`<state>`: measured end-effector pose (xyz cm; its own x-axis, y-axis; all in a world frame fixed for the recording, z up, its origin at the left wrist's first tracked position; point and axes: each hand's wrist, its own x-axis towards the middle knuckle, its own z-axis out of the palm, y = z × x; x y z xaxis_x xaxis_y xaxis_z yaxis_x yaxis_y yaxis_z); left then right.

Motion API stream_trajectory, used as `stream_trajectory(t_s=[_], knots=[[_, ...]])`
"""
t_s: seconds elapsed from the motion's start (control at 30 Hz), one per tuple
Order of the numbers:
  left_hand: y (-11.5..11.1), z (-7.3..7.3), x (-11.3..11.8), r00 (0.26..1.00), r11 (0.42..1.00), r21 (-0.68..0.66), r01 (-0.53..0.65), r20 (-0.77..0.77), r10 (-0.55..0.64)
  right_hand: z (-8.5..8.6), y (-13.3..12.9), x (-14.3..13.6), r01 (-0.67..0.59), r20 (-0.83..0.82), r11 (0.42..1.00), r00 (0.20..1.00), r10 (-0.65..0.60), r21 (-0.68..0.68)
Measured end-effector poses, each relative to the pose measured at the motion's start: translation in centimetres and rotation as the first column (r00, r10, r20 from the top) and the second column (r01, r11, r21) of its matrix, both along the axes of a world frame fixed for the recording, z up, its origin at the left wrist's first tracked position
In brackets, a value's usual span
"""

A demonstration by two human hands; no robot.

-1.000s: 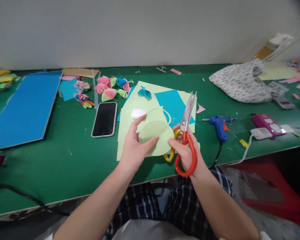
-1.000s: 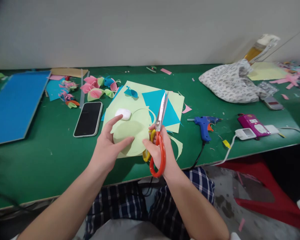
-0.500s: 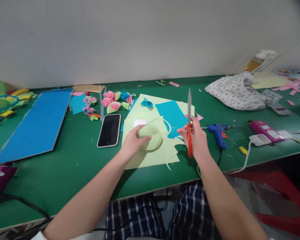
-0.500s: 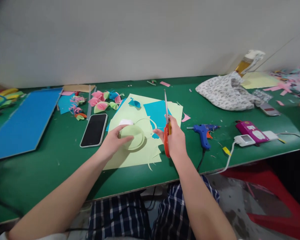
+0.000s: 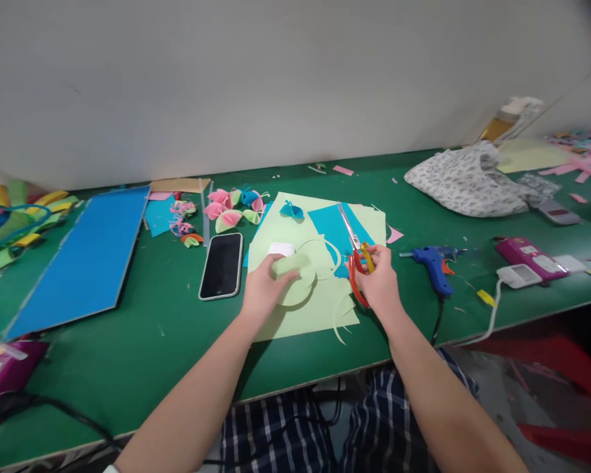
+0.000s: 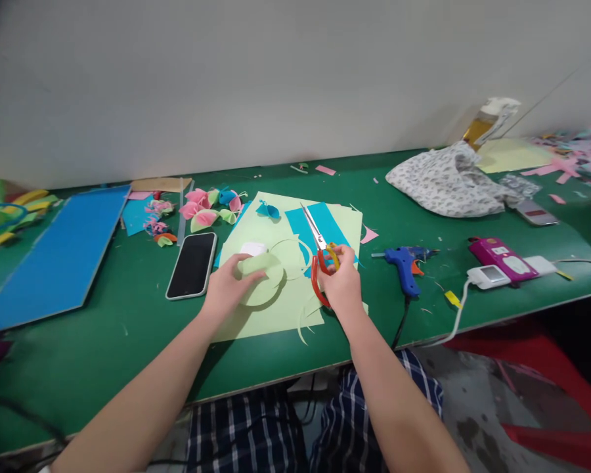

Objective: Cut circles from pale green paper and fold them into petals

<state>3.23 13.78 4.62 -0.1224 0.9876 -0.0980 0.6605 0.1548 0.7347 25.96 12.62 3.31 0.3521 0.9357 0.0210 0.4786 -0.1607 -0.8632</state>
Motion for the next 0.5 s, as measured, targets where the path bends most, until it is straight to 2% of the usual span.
stream_trajectory(t_s=[0.13, 0.3, 0.5], knots=[[0.1, -0.2, -0.4, 0.994, 0.999, 0.034, 0.022, -0.11, -0.018, -0.2, -0.2, 0.3, -0.015, 0.115, 1.0, 0.993, 0.016, -0.013], [0.0, 0.0, -0.7, 0.98, 0.996, 0.065, 0.069, -0.193, -0.055, -0.8, 0.0, 0.1, -0.06, 0.2, 0.998, 0.978, 0.052, 0.035], [0.4, -0.1, -1.7, 0.984, 0.995, 0.104, 0.012, -0.18, 0.007, -0.9, 0.2, 0.2, -0.123, 0.286, 0.991, 0.953, 0.101, 0.059]])
